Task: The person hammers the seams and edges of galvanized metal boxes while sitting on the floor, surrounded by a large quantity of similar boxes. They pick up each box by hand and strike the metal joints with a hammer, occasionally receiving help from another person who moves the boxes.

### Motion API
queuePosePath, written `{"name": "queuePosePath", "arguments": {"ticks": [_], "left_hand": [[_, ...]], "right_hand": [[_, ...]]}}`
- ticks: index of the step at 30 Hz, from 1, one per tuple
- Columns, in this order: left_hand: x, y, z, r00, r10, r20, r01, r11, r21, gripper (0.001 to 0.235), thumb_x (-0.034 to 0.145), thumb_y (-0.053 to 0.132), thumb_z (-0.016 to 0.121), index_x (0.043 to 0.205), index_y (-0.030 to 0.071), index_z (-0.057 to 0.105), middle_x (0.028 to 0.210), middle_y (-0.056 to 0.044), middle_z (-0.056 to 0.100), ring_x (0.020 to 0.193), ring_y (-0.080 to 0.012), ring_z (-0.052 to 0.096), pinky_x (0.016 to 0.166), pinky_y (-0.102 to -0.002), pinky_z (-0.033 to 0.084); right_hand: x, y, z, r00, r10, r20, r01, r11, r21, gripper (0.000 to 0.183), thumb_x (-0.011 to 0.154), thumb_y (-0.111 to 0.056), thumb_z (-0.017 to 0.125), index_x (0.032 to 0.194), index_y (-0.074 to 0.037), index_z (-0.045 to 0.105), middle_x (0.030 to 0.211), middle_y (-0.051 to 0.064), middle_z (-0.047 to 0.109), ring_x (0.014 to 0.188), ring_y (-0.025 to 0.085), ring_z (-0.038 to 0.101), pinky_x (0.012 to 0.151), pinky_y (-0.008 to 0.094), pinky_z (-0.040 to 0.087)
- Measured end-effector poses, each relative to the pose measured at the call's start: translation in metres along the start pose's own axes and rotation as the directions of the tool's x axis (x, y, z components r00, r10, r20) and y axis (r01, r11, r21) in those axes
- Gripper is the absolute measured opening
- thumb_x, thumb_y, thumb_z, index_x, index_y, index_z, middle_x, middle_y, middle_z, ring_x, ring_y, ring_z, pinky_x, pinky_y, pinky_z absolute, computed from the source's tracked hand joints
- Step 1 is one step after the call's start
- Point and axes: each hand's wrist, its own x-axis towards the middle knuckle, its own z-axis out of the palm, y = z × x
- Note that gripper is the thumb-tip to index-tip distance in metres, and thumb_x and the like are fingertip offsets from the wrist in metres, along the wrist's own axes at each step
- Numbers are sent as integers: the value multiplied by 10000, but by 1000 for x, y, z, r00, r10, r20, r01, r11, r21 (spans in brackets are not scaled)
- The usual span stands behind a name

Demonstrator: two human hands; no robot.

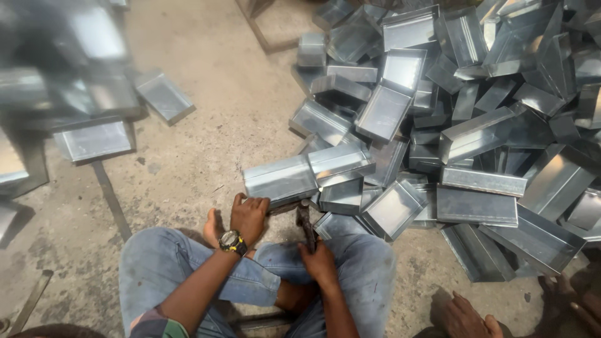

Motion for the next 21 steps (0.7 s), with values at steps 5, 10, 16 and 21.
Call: {"name": "queuePosePath", "arguments": {"ticks": [5,10,16,21], "left_hand": [[-13,-18,2,997,-21,78,13,995,101,160,868,174,671,1014,112,690,903,-60,750,903,-235,677,1031,-513,407],[24,-15,6,995,-94,-18,92,992,-89,514,993,424,547,1277,3,629,1198,-170,695,1147,-310,605,1047,-515,385],[68,-13,49,946,-322,47,319,946,53,903,957,630,379,1536,-60,318,1658,-244,194,1540,-421,129,1210,-625,66],[79,-14,70,927,-363,98,357,931,74,870,934,529,414,1568,-51,276,1681,-229,152,1566,-400,82,1234,-608,52]], "right_hand": [[-8,1,-11,998,53,24,-55,995,81,471,950,-472,615,1167,-59,679,774,142,728,582,266,718,528,413,561],[-19,-6,-22,983,-67,-168,102,972,212,402,1042,-383,505,1044,-19,674,649,115,649,512,227,624,489,374,493],[-57,-53,-61,831,-363,-421,534,729,427,299,1050,-268,535,1157,0,614,626,15,508,502,78,454,434,254,352],[-67,-88,-88,677,-491,-548,733,510,449,296,1082,-277,493,1178,-3,553,661,-26,514,474,33,438,409,195,334]]}}
